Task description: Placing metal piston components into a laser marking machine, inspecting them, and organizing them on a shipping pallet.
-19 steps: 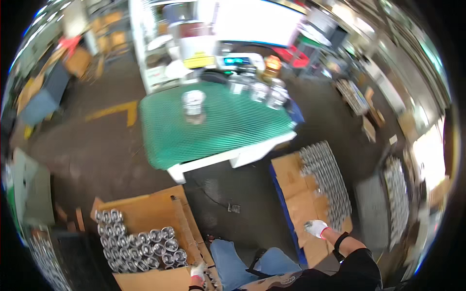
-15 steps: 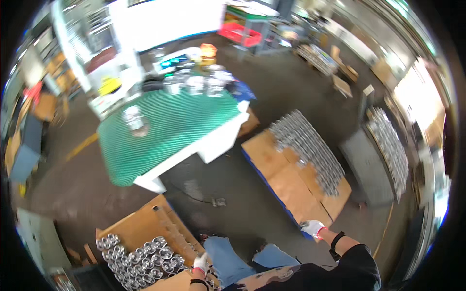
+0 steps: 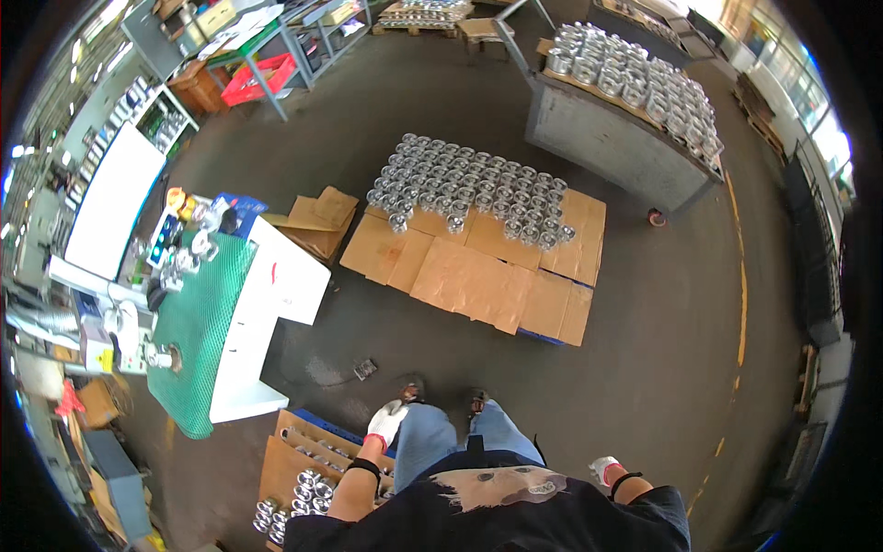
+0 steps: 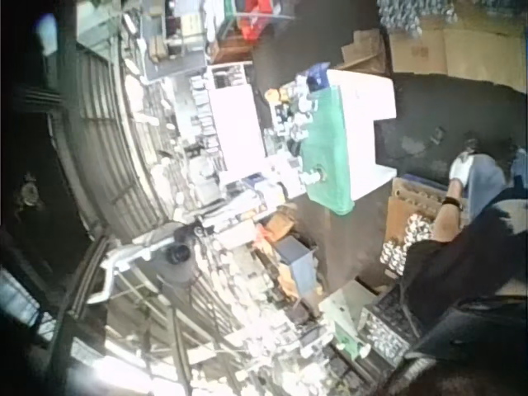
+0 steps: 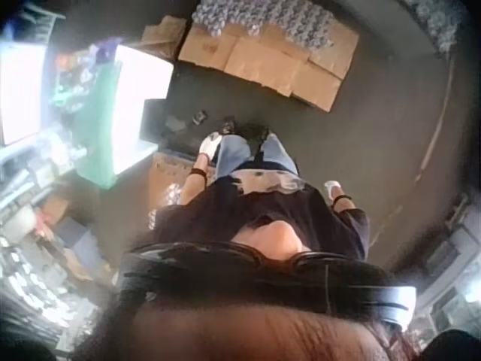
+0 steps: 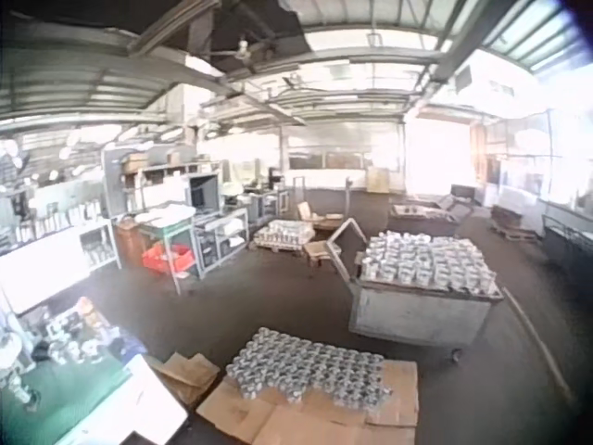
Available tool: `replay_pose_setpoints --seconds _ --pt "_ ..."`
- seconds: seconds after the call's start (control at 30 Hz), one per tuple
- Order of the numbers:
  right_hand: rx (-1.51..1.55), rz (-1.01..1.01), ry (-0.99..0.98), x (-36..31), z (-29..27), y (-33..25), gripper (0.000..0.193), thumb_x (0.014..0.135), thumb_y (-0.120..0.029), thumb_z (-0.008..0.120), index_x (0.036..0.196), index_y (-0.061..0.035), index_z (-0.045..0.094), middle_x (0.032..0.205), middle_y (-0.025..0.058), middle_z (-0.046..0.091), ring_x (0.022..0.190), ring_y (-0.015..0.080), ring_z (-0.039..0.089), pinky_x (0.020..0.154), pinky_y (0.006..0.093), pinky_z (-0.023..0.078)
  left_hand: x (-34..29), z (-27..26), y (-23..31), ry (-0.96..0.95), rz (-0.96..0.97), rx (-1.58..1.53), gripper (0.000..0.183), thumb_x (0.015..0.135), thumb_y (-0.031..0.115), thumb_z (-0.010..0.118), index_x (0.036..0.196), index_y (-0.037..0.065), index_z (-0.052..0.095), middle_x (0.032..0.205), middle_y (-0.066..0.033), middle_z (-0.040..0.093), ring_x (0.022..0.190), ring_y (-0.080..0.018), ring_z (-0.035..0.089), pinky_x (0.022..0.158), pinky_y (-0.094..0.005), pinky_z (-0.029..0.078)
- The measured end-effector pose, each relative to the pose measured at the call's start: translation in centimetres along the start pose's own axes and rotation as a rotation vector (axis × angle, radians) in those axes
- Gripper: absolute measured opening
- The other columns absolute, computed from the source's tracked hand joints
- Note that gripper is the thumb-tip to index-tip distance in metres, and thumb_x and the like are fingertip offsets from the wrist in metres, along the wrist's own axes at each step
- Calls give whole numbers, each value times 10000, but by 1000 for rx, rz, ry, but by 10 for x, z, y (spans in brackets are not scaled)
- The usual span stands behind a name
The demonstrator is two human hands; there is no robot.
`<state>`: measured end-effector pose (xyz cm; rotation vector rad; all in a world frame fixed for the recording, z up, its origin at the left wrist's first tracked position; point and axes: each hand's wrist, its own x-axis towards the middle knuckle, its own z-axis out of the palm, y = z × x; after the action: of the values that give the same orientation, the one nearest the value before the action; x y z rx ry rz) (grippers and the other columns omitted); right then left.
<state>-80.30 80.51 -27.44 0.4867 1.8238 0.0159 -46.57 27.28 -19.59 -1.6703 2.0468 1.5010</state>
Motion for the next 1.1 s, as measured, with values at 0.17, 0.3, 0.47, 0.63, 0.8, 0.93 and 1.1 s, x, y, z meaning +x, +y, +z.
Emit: replay_pose_setpoints --seconds 0.17,0.3,0.47,0.63,0.8,0.93,1.1 --pt "-554 -666 255 -22 7 -106 330 894 -324 545 1094 -90 666 1090 133 673 1010 282 637 857 370 498 33 -37 78 -145 101 223 496 883 370 603 1245 32 591 1255 -156 607 1181 -257 566 1015 -318 413" --pt "-32 -888 225 -129 -2 -222 419 839 -367 582 1151 -99 659 1149 121 660 1068 294 621 934 359 474 67 -69 81 -182 105 377 492 898 392 575 1246 44 594 1278 -142 594 1207 -269 545 1030 -324 406" --pt "-152 -995 328 -181 -23 -294 448 835 -395 570 1168 -106 652 1166 111 655 1083 298 611 943 360 469 121 -96 58 -281 92 431 500 905 425 557 1227 47 610 1257 -129 613 1206 -258 549 1025 -339 410" --pt "-375 -958 365 -242 -42 -358 428 841 -400 541 1152 -132 661 1136 96 668 1070 297 615 930 361 479 138 -132 80 -339 14 375 461 914 414 540 1193 59 634 1236 -111 630 1199 -257 551 1023 -337 397" --pt "-360 -1098 486 -246 -62 -391 414 824 -377 571 1123 -106 665 1044 132 688 989 324 640 880 387 499 180 -159 87 -388 -32 498 470 919 396 547 1221 43 616 1271 -118 608 1215 -245 539 1041 -331 387" --pt "-256 -1007 472 -249 -85 -391 401 818 -365 581 1111 -107 674 1043 136 688 979 311 647 868 376 505 213 -155 107 -312 55 382 430 903 321 607 1203 14 619 1240 -115 626 1180 -223 561 1015 -318 407" --pt "-305 -851 419 -208 -110 -337 387 811 -352 503 1078 -135 680 1065 127 680 991 329 639 862 400 509 208 -100 128 -194 -131 -141 369 905 330 610 1189 95 635 1074 -36 645 881 -127 563 739 -295 448"
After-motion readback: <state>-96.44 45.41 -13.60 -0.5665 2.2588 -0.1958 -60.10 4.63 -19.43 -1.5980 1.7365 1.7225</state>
